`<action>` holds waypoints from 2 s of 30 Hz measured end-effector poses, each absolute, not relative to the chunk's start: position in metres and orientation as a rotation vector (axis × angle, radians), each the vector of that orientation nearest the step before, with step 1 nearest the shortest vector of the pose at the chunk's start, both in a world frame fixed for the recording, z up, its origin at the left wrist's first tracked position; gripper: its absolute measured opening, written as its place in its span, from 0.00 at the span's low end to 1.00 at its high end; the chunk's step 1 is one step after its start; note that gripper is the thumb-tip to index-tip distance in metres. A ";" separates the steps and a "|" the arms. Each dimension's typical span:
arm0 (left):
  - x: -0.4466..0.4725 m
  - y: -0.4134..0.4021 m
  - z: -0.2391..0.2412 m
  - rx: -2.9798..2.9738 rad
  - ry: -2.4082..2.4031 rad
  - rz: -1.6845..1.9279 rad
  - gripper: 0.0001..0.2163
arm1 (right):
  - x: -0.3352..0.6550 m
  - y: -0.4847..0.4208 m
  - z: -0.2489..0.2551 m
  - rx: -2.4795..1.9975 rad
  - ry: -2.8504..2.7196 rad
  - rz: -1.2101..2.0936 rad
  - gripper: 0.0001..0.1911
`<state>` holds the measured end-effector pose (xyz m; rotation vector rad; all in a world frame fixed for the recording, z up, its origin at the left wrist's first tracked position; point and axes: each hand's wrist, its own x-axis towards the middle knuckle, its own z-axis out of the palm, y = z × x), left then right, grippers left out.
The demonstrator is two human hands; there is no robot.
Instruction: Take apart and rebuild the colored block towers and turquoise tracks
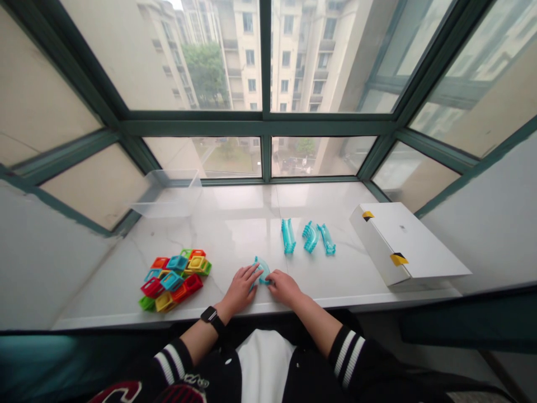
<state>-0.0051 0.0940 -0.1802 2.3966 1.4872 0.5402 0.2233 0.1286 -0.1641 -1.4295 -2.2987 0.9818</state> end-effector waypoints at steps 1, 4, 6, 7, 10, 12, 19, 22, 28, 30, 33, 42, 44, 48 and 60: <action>-0.005 0.094 -0.181 2.398 1.490 0.547 0.29 | 0.224 0.130 -0.164 -1.427 -2.296 0.975 0.13; -0.006 0.094 -0.183 2.384 1.501 0.583 0.30 | 0.228 0.130 -0.164 -1.403 -2.265 0.960 0.10; -0.006 0.094 -0.186 2.361 1.509 0.602 0.31 | 0.233 0.129 -0.164 -1.386 -2.222 0.969 0.10; -0.007 0.095 -0.188 2.345 1.517 0.611 0.31 | 0.237 0.128 -0.164 -1.376 -2.195 0.985 0.10; -0.008 0.097 -0.191 2.291 1.556 0.637 0.32 | 0.250 0.124 -0.162 -1.347 -2.099 1.026 0.09; -0.008 0.100 -0.190 2.273 1.573 0.647 0.32 | 0.258 0.122 -0.159 -1.332 -2.036 1.033 0.08; 0.000 0.111 -0.178 2.322 1.416 0.569 0.36 | 0.277 0.116 -0.147 -1.313 -1.876 1.050 0.08; 0.005 0.108 -0.167 2.340 1.368 0.570 0.36 | 0.278 0.113 -0.145 -1.329 -1.783 1.111 0.10; 0.004 0.090 -0.136 2.187 1.335 0.850 0.25 | 0.268 0.110 -0.137 -1.301 -1.254 1.545 0.24; 0.000 0.084 -0.128 2.075 1.346 0.942 0.22 | 0.263 0.109 -0.131 -1.266 -1.178 1.622 0.25; -0.008 0.078 -0.122 1.911 1.362 1.014 0.20 | 0.255 0.108 -0.122 -1.208 -1.117 1.711 0.25; -0.008 0.076 -0.111 1.587 1.314 1.108 0.28 | 0.250 0.103 -0.111 -0.923 -0.763 2.097 0.23; -0.004 0.076 -0.108 1.607 1.289 1.097 0.28 | 0.253 0.101 -0.111 -0.912 -0.764 2.119 0.23; 0.002 0.077 -0.102 1.647 1.262 1.069 0.26 | 0.261 0.099 -0.113 -0.929 -0.789 2.104 0.23; 0.020 0.081 -0.099 1.693 1.210 1.009 0.26 | 0.288 0.105 -0.108 -0.943 -0.647 1.929 0.25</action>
